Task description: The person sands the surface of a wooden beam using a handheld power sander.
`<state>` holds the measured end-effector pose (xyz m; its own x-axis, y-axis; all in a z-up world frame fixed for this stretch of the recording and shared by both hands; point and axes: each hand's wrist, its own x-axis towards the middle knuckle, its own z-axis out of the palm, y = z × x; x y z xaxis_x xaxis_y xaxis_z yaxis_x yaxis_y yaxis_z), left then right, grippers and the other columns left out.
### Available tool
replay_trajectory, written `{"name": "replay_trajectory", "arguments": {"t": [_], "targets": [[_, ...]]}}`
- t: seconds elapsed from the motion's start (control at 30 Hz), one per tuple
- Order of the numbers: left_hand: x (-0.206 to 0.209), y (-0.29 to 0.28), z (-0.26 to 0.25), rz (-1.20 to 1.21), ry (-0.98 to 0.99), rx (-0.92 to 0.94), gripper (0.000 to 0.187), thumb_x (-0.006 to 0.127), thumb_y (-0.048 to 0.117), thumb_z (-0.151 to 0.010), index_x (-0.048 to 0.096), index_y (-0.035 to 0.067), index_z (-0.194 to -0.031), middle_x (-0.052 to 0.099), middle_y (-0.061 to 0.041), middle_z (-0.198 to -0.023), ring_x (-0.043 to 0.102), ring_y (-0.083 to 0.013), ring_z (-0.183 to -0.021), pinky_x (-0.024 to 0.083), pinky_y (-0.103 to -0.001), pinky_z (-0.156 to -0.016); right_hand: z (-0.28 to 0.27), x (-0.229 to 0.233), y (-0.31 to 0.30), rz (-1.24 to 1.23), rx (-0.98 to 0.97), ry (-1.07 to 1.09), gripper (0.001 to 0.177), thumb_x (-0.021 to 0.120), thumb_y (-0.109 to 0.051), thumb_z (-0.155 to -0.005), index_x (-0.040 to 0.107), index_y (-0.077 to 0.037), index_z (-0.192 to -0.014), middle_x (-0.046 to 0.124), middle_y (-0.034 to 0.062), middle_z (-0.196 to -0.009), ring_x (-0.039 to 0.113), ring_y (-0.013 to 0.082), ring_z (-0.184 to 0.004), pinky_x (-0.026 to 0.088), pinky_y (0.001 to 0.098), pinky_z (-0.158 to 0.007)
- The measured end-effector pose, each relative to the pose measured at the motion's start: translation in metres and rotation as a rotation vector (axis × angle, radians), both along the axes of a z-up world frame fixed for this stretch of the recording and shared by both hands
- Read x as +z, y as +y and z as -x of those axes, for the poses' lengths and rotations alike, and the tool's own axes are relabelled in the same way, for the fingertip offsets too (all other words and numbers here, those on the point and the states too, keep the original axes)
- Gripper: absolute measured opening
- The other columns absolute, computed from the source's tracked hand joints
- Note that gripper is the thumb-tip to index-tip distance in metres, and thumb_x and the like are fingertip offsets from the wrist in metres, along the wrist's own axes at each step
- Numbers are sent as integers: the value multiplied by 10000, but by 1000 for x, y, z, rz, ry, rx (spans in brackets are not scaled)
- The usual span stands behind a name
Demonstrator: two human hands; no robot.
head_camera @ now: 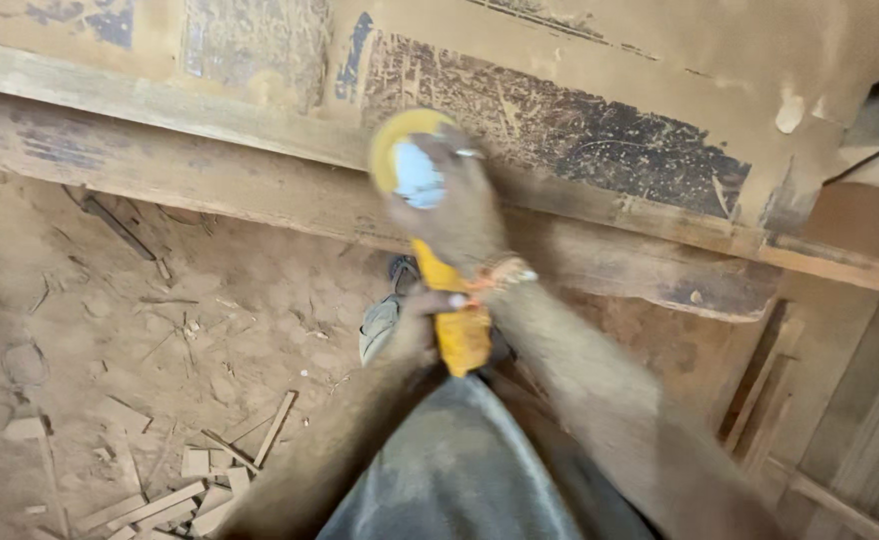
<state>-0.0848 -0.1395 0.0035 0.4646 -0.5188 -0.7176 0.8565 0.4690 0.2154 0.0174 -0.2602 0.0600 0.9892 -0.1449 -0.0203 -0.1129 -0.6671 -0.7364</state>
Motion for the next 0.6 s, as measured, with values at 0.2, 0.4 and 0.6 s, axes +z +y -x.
{"name": "replay_trajectory", "arguments": {"t": [0.2,0.4,0.6], "targets": [[13,43,-34,50,146,100,571,673,170,-607,635,4,-1152,748,-149,-963,752,-314,-847,644,-447,-796,-35,-10,61,-85,28,-92,665,821,-354,-814,560,-151,-1390,519,212,-1456,577,398,-1336,522,426,-1113],[-5,14,-22,70,-103,56,536,723,101,-737,605,-14,-1247,712,-127,-989,707,-287,-862,601,-446,-821,-27,-2,24,-113,-12,57,698,799,-362,-783,556,-139,-1398,507,210,-1458,558,386,-1325,487,428,-1113],[-14,-62,22,78,-41,-151,422,734,140,-719,659,-75,-1075,728,-147,-853,719,-290,-749,600,-435,-731,26,2,-69,-8,-112,71,661,826,-315,-762,586,-92,-1336,499,231,-1475,513,408,-1351,437,450,-1123]]}}
